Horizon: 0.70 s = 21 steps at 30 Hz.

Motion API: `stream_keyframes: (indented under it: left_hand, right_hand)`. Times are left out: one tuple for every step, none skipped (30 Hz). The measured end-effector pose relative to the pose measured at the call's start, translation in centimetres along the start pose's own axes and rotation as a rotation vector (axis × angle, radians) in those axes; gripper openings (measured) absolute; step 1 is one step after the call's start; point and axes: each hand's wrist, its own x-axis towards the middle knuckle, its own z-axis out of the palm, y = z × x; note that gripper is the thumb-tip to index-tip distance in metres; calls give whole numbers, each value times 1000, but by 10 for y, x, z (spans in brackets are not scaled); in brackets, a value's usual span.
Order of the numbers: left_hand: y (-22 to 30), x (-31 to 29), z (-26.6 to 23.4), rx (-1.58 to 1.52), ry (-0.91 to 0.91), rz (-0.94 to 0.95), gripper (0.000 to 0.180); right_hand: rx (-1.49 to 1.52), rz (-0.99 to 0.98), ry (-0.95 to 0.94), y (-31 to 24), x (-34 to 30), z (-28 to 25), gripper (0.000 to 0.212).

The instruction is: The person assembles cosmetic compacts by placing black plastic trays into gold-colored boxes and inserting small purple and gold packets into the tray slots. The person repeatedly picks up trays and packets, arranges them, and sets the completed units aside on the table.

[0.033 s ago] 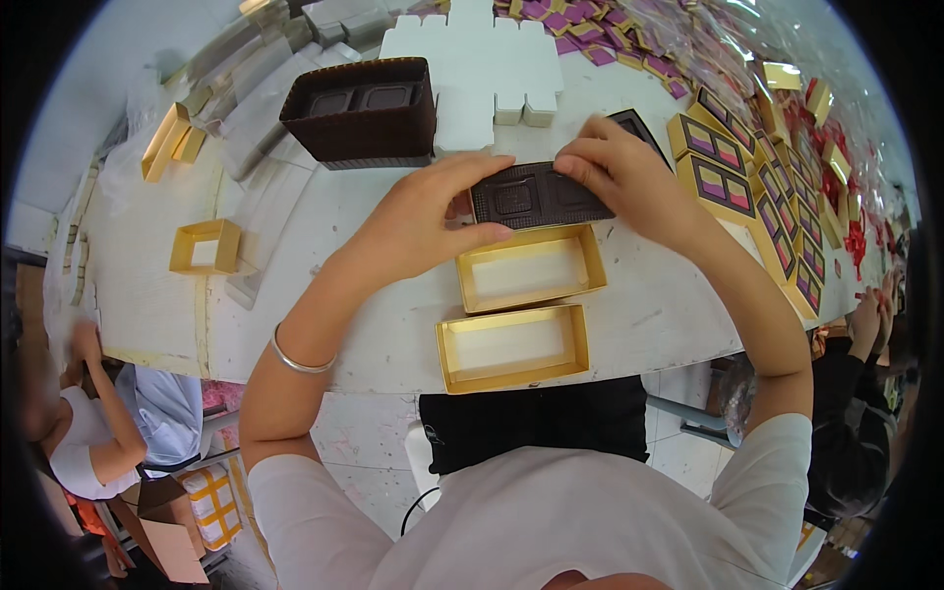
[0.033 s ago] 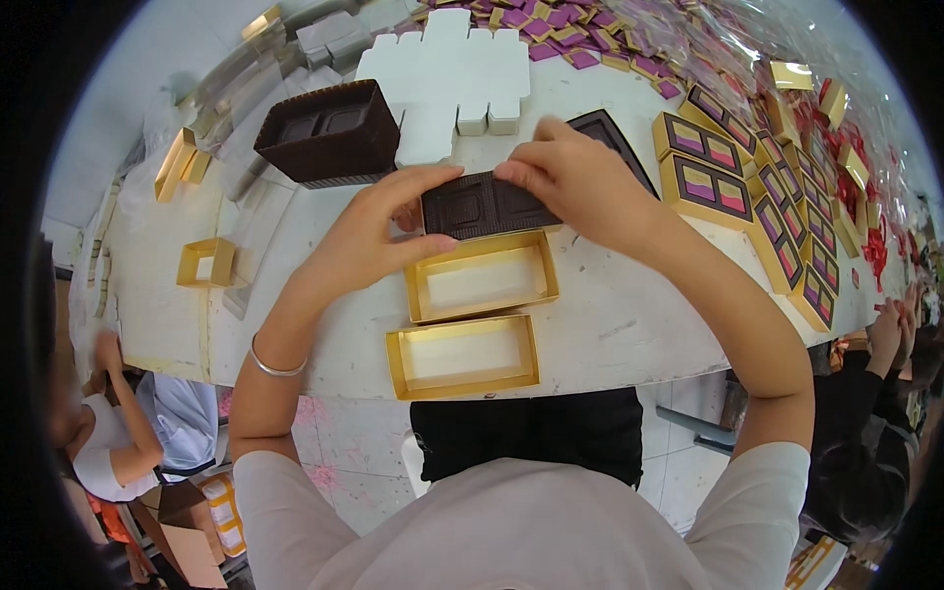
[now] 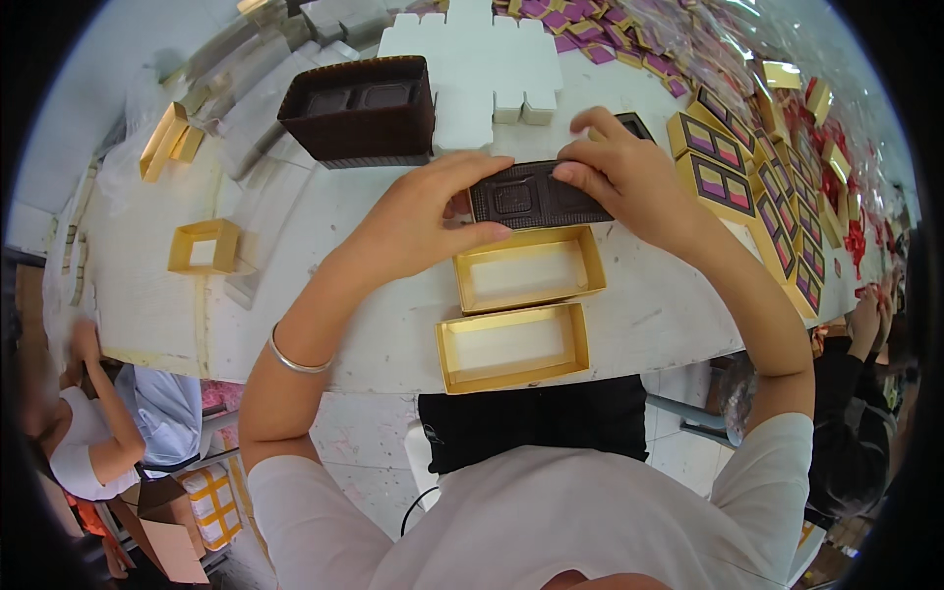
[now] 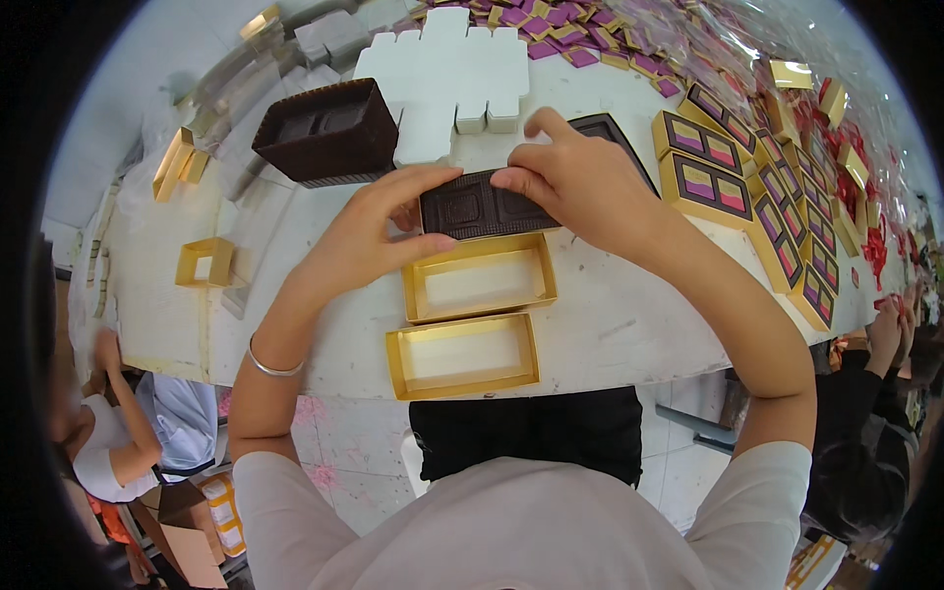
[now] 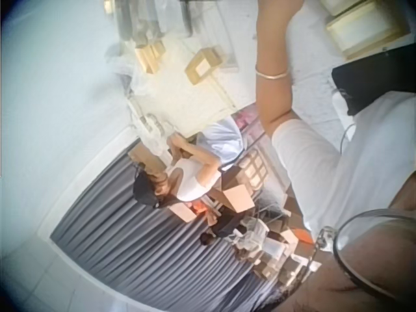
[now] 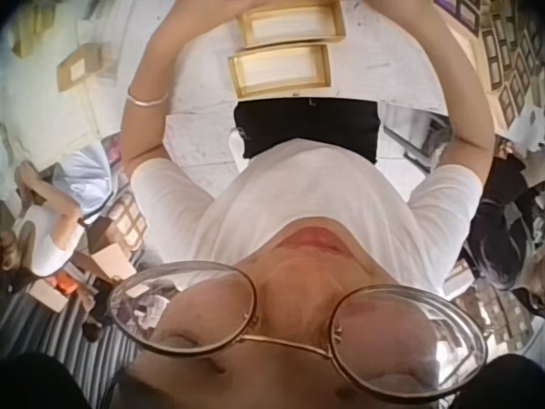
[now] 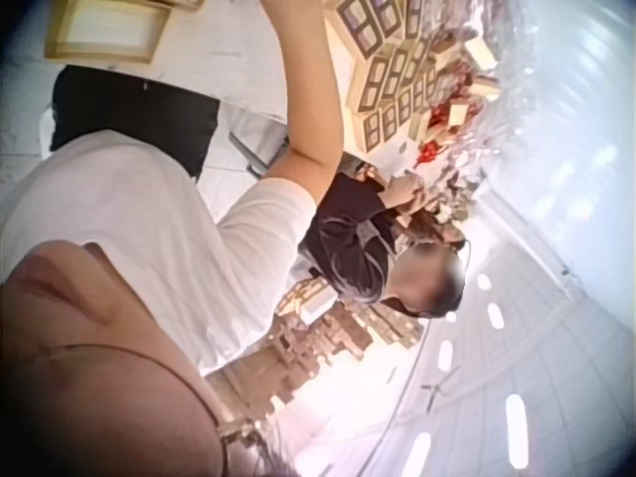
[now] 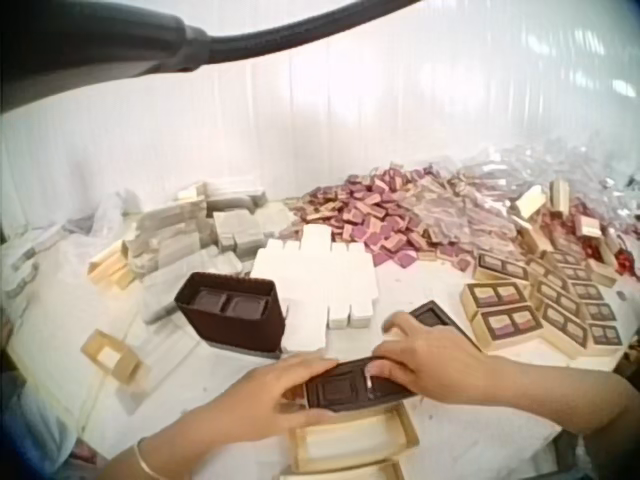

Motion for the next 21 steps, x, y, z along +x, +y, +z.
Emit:
stream_keyframes:
  left_hand:
    - [-2,-1,1,-20,-4,-15,60]
    - [-3,-2,1,-39,-8,-29,58]
    - [-4,-3,0,-59,-6,-45,57]
    - [-5,-2,1,-52,-14,-38,57]
    - [-6,-2,2,-46,-20,-33,57]
    - [-7,-1,2,-35,-31,-28,57]
    - [-8,0,2,-64,-42,-26,58]
    - [-9,1,2,-93,-52,-25,58]
    - [-10,2,1,-119,-68,-19,58]
    - [-11,2,1,-125,-70,-19,58]
    - [-12,2,1,-130,-73,-20,58]
    - [-13,2,0,-133,-76,-21,58]
    - [-13,3,1,-132,-79,-22,58]
    - [-14,4,2,-130,-83,-22,58]
    - [-14,4,1,-125,-82,-29,58]
    - [-14,3,0,-128,-83,-30,58]
    - [-14,3,-1,-132,-85,-32,58]
    - [-14,3,-1,-136,-89,-29,57]
    - [-14,1,-1,-144,-81,-33,57]
    - [-15,0,0,-152,-73,-38,57]
    - [-14,-2,0,-159,-57,-40,56]
  right_hand:
    - [-92,-36,6,-8,-4,-7,34]
    - [-183,-73,11,-14,-5,-14,36]
    - [-95,-109,-84,-11,-7,-22,37]
    - [-13,-139,-180,-3,-11,-34,41]
    - [70,-169,-276,4,-15,-43,47]
    - [50,-91,-357,6,-20,-48,50]
    - [-32,-181,-324,10,-21,-46,49]
    - [-113,-273,-291,15,-22,-41,47]
    - [-194,-359,-250,18,-23,-39,45]
    - [-315,-528,-194,18,-18,-38,37]
    - [-403,-632,-202,20,-13,-37,35]
    - [-488,-736,-208,23,-8,-34,34]
    - [-574,-839,-213,25,-6,-31,33]
    - [-602,-801,-294,25,-9,-26,33]
    - [-666,-812,-305,19,-10,-24,32]
    - [-728,-825,-313,11,-10,-22,31]
    - [-792,-838,-321,2,-11,-21,30]
    - [-861,-758,-411,-11,-15,-27,40]
    - [-720,-701,-393,-14,-19,-25,45]
    - [-579,-644,-375,-14,-24,-24,49]
    - [-443,-591,-357,-14,-27,-24,54]
